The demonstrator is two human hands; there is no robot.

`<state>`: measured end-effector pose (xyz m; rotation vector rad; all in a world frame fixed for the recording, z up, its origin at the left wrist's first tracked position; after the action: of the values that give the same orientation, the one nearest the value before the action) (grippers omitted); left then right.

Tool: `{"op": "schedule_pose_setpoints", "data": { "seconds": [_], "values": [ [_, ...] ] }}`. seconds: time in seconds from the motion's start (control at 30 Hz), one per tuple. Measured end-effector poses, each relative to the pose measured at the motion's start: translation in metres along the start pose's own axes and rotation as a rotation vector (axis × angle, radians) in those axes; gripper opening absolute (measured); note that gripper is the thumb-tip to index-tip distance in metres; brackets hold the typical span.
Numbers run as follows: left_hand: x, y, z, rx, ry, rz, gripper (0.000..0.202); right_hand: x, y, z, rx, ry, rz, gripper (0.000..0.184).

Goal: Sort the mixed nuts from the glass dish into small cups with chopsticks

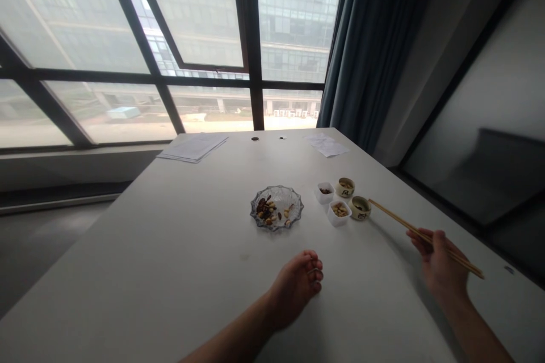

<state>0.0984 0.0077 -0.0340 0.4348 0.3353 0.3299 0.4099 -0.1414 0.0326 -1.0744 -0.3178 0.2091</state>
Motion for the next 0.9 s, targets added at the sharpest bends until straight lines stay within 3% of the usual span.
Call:
{"op": "schedule_pose_setpoints", "data": {
  "seconds": [0.1, 0.23, 0.4, 0.5, 0.67, 0.9],
  "values": [
    [-0.001, 0.0, 0.002, 0.001, -0.002, -0.007, 0.014, -0.013, -0.02, 0.037, -0.075, -0.122, -0.079, 0.038],
    [-0.001, 0.001, 0.003, 0.011, -0.001, 0.002, 0.014, -0.044, -0.026, 0.121, -0.182, -0.429, -0.136, 0.032],
    [-0.001, 0.0, 0.004, 0.017, -0.015, 0.013, 0.015, -0.086, 0.008, 0.223, -0.28, -0.798, -0.106, 0.028],
    [-0.001, 0.0, 0.005, 0.023, -0.019, 0.008, 0.016, -0.103, 0.032, 0.262, -0.349, -0.937, -0.093, 0.029],
    [-0.001, -0.003, 0.005, 0.015, -0.004, 0.0, 0.019, -0.113, 0.06, 0.288, -0.385, -1.009, -0.064, 0.034],
    [0.0, -0.005, 0.006, -0.003, -0.014, -0.008, 0.019, -0.105, 0.084, 0.284, -0.361, -0.934, 0.059, 0.037]
  ]
}}
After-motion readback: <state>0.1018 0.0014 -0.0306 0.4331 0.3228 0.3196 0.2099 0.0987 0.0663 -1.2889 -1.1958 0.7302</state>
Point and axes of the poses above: each hand's wrist, its own x-axis towards the middle knuckle, its own z-axis out of the palm, y = z × x, the point moved 10 cm from there along x, towards the middle knuckle, and after that the axes turned 5 degrees about x, right-handed, at the moved point
